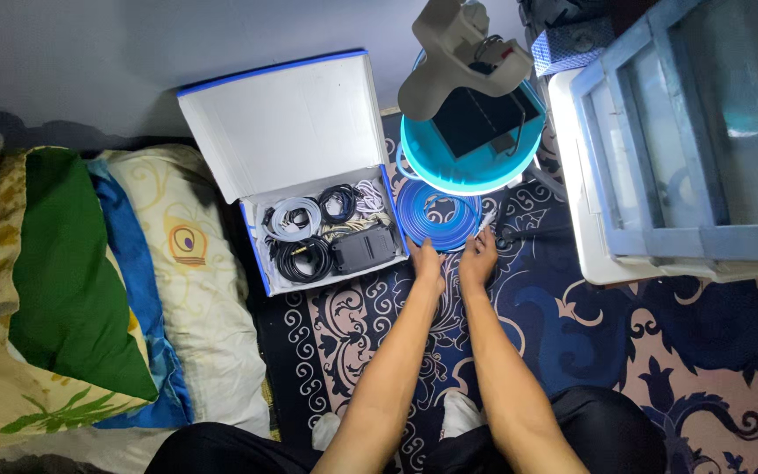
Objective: The person places a cloth and plate on the floor, then sorts through and organizes various cables, a blue coil, and electronic accessories inside a box and a bag.
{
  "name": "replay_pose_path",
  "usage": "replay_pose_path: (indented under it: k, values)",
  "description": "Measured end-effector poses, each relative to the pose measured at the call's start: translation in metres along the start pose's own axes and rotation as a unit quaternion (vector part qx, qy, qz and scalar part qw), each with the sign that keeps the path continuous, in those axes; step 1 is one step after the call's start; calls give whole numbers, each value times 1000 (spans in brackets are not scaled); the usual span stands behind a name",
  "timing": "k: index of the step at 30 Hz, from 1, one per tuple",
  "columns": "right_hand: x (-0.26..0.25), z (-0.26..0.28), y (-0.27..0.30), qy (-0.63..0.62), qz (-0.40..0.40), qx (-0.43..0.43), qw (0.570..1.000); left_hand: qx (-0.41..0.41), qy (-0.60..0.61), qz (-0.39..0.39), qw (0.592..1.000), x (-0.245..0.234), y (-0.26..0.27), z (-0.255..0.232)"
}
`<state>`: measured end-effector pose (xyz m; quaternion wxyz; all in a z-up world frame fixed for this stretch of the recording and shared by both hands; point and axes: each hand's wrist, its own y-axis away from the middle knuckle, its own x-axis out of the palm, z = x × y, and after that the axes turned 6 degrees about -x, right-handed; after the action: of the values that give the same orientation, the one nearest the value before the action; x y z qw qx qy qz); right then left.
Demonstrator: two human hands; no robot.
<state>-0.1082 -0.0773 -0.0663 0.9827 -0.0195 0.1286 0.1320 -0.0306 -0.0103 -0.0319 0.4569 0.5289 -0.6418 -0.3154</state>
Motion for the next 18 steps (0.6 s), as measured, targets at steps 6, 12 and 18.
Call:
replay_pose_path:
  k: [6,12,18]
  values:
    - [19,29,-15,89,18,67,994,-37,-2,13,999,3,-4,-8]
    - [50,59,-23,324,16,137,936,-30,-8,51,998,-4,3,-12]
    - [65,71,-36,355,15,222,908,-22,-38,67,997,-11,-4,-9]
